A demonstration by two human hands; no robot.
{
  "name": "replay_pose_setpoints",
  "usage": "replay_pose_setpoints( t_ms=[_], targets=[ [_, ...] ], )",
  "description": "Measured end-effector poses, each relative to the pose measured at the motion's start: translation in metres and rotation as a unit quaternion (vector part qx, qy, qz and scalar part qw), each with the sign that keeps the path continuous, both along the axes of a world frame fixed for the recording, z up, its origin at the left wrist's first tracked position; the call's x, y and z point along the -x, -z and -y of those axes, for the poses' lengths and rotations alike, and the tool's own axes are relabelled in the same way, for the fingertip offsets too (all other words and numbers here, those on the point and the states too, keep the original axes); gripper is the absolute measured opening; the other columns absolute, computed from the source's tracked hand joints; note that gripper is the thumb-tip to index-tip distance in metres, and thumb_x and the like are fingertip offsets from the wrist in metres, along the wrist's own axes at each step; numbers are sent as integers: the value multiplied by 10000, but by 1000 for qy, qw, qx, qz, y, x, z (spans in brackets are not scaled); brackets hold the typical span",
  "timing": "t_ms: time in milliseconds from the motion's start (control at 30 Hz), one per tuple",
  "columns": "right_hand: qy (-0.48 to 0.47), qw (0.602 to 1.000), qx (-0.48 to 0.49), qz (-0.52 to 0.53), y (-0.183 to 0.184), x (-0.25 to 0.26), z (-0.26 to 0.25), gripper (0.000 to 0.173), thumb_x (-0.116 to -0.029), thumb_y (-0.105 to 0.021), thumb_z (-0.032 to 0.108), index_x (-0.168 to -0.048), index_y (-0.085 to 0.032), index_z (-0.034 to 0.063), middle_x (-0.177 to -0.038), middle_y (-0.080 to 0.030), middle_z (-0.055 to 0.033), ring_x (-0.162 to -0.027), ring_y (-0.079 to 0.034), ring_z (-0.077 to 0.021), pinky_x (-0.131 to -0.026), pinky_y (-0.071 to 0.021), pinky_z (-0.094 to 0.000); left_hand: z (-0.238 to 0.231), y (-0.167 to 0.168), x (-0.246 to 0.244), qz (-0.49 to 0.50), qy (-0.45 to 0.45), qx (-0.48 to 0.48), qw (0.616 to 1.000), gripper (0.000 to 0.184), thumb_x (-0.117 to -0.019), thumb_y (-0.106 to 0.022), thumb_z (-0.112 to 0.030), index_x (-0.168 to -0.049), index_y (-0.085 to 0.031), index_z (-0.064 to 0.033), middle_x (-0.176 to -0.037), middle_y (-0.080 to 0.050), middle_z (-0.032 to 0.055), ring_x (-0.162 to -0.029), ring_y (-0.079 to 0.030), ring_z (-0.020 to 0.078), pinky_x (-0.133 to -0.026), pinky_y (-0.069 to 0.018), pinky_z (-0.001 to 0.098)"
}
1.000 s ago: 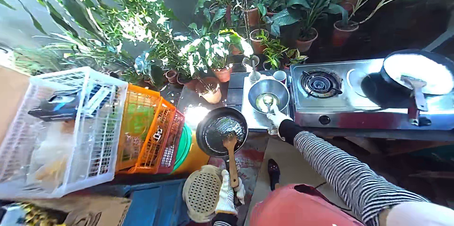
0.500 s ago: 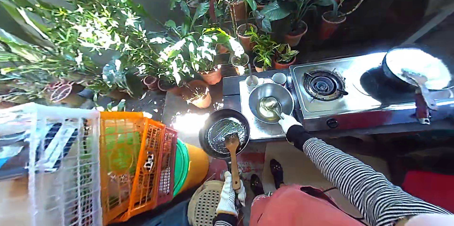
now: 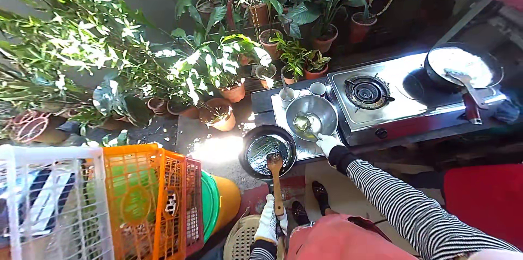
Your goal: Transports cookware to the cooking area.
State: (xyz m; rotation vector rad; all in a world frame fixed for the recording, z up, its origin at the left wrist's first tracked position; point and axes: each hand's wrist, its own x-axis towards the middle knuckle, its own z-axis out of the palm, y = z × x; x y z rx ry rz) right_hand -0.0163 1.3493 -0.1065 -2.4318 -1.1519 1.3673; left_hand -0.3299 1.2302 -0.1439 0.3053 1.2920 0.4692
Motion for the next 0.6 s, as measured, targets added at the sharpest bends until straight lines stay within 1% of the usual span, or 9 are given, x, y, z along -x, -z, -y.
replay_pose_setpoints(
  t_ms=[67, 133, 267, 367, 400, 433, 467, 533, 600],
  targets=[
    [72, 996, -12, -59, -5, 6, 8, 487, -1083, -488, 244, -1564, -461, 176, -1332, -633, -172, -1053, -657, -277, -926, -527, -468, -1, 7, 7, 21, 11, 2, 1000, 774, -1037, -122, -701, -875, -531, -65, -480, -438, 59, -347, -449, 178, -335, -412, 312],
    [117, 987, -17, -105, -17, 13, 18, 501, -1086, -493, 259, -1581, -432, 214, -1154, -637, -152, -799, -592, -223, -730, -515, -405, -1, 12, 11, 38, 16, 9, 999, 765, -1033, -126, -708, -881, -526, -73, -487, -448, 59, -352, -465, 181, -340, -430, 315],
    [135, 981, -43, -132, -48, 29, 37, 514, -1087, -498, 254, -1594, -412, 251, -1056, -617, -122, -694, -504, -180, -628, -458, -365, 0, 5, 9, 19, 33, 7, 999, 746, -1045, -145, -688, -912, -533, -64, -505, -446, 56, -364, -454, 175, -350, -426, 308],
    [68, 992, -60, -83, -65, 40, 50, 510, -1101, -471, 269, -1605, -398, 245, -1149, -653, -166, -834, -613, -265, -766, -523, -473, 2, 7, 11, 10, 47, 4, 999, 768, -1039, -128, -696, -895, -533, -60, -503, -455, 67, -371, -468, 186, -359, -437, 321],
    [34, 996, -61, -61, -72, 45, 54, 512, -1108, -460, 272, -1612, -386, 223, -1269, -653, -172, -992, -651, -289, -888, -525, -501, 3, 6, 11, 10, 47, 4, 999, 778, -1034, -127, -705, -894, -535, -58, -504, -462, 70, -374, -474, 185, -362, -439, 319],
    [-12, 998, -58, -34, -80, 49, 57, 518, -1115, -439, 279, -1623, -363, 207, -1416, -618, -155, -1219, -637, -293, -1056, -487, -515, 4, 5, 12, 10, 44, -1, 999, 782, -1032, -132, -709, -899, -542, -56, -503, -466, 68, -375, -476, 181, -361, -438, 315],
    [-58, 997, -56, -6, -85, 53, 60, 527, -1119, -414, 285, -1634, -336, 205, -1495, -575, -133, -1364, -566, -282, -1165, -417, -514, 5, 5, 13, 12, 39, -10, 999, 781, -1034, -135, -707, -904, -551, -59, -498, -469, 61, -368, -477, 169, -351, -435, 304],
    [-129, 988, -60, 62, -90, 60, 65, 531, -1120, -388, 288, -1642, -314, 222, -1469, -598, -140, -1378, -560, -309, -1174, -406, -543, 6, 4, 16, 14, 34, -29, 999, 772, -1045, -128, -688, -955, -567, -60, -504, -471, 56, -370, -470, 162, -349, -428, 301],
    [-180, 975, -64, 111, -96, 66, 70, 541, -1116, -387, 249, -1647, -287, 249, -1363, -656, -172, -1274, -628, -359, -1084, -475, -584, 6, 3, 20, 23, 34, -46, 998, 766, -1053, -105, -666, -1005, -567, -58, -514, -469, 53, -378, -465, 166, -359, -429, 309]
  ],
)
